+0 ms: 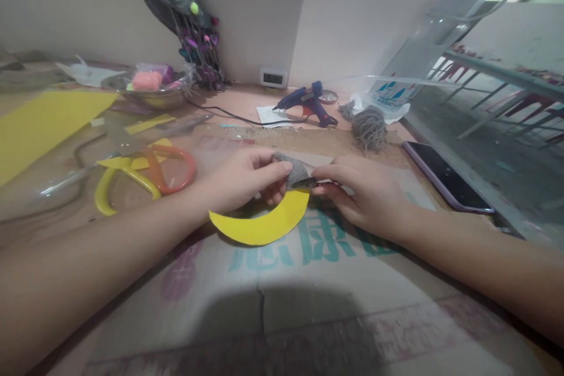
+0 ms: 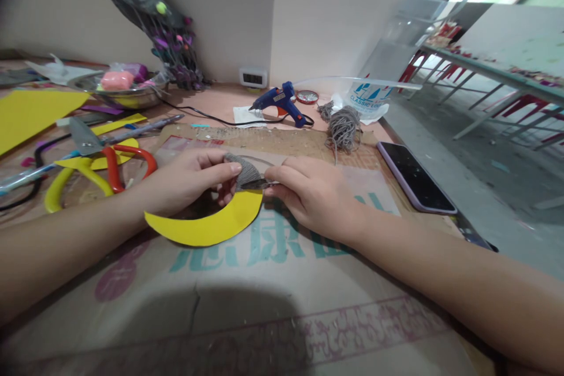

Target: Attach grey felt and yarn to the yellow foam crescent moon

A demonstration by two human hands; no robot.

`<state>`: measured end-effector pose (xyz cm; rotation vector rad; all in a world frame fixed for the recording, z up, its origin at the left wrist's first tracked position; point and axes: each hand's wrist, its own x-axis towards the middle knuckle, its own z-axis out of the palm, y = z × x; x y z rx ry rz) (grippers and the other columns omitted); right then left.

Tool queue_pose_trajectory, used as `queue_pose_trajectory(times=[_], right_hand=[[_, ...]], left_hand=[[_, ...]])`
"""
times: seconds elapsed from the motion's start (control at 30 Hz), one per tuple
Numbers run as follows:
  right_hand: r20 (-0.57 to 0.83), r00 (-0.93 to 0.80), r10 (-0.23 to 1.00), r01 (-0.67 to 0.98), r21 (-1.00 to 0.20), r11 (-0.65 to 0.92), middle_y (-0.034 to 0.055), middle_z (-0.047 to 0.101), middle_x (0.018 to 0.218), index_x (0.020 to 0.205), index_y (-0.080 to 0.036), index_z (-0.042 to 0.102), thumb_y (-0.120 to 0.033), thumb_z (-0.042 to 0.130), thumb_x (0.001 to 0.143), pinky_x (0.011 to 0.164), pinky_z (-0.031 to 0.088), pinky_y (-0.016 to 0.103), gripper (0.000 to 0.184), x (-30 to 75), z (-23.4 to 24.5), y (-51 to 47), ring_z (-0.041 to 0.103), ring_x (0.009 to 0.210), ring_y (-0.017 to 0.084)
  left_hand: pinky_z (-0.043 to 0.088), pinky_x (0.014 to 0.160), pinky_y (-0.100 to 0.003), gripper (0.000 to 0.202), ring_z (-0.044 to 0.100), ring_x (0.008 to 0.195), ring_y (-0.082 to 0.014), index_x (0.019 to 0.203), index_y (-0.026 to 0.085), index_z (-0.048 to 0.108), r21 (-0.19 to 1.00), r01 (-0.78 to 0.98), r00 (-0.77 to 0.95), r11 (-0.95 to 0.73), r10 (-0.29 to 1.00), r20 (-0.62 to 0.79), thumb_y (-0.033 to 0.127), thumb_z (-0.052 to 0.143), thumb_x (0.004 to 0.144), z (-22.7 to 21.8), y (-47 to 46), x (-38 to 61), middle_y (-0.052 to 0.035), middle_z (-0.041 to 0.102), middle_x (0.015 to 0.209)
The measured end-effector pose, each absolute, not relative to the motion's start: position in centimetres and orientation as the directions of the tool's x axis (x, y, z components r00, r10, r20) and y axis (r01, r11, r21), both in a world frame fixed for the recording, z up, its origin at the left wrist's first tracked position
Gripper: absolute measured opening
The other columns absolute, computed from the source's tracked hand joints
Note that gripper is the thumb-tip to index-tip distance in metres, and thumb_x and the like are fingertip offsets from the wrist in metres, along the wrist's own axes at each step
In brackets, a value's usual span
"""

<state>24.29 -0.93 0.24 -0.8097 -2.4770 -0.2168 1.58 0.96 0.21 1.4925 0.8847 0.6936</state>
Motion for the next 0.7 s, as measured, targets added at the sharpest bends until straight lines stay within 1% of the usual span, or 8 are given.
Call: queue_pose_trajectory(times=[0.37, 0.47, 0.57, 0.7], right_hand=[[0.514, -0.692, 0.508, 0.612, 0.044, 0.789, 0.0037, 0.064, 0.071, 0.095, -0.015, 0.066, -0.028, 0.048, 0.097, 0.059, 0.037, 0.028, 0.022, 24.22, 0.37, -1.05, 0.056, 0.065, 0.016], [0.485, -0.696, 0.529, 0.608, 0.006, 0.794, 0.0039, 0.063, 0.072, 0.097, -0.014, 0.065, -0.028, 0.047, 0.096, 0.059, 0.037, 0.027, 0.023, 24.38, 0.37, -1.11, 0.054, 0.063, 0.015], [0.489, -0.685, 0.54, 0.596, -0.049, 0.801, 0.0045, 0.063, 0.075, 0.1, -0.013, 0.063, -0.027, 0.048, 0.095, 0.059, 0.038, 0.026, 0.021, 24.6, 0.34, -1.12, 0.052, 0.063, 0.014], [0.5, -0.677, 0.539, 0.588, -0.072, 0.806, 0.0047, 0.062, 0.076, 0.101, -0.012, 0.062, -0.027, 0.049, 0.095, 0.06, 0.038, 0.026, 0.021, 24.69, 0.31, -1.07, 0.052, 0.064, 0.014]], left_hand=[[0.041, 0.047, -0.017, 0.027, 0.056, 0.048, -0.0069, 0.066, 0.015, 0.057, 0.983, 0.18, 0.529, -0.044, 0.847, -0.059, 0.026, 0.052, 0.09, 0.1, 0.91, 1.58, 0.0029, 0.059, 0.053], [0.041, 0.047, -0.017, 0.027, 0.056, 0.049, -0.0067, 0.066, 0.015, 0.057, 0.981, 0.184, 0.519, -0.059, 0.853, -0.046, 0.027, 0.053, 0.09, 0.18, 0.83, 1.63, 0.0028, 0.059, 0.054], [0.041, 0.049, -0.016, 0.027, 0.055, 0.05, -0.0063, 0.066, 0.015, 0.057, 0.984, 0.169, 0.513, -0.063, 0.858, -0.034, 0.026, 0.052, 0.09, 0.18, 0.8, 1.65, 0.0029, 0.059, 0.055], [0.042, 0.05, -0.017, 0.027, 0.055, 0.051, -0.0064, 0.067, 0.015, 0.057, 0.984, 0.156, 0.525, -0.081, 0.851, -0.013, 0.027, 0.052, 0.09, 0.01, 0.88, 1.59, 0.003, 0.059, 0.056]])
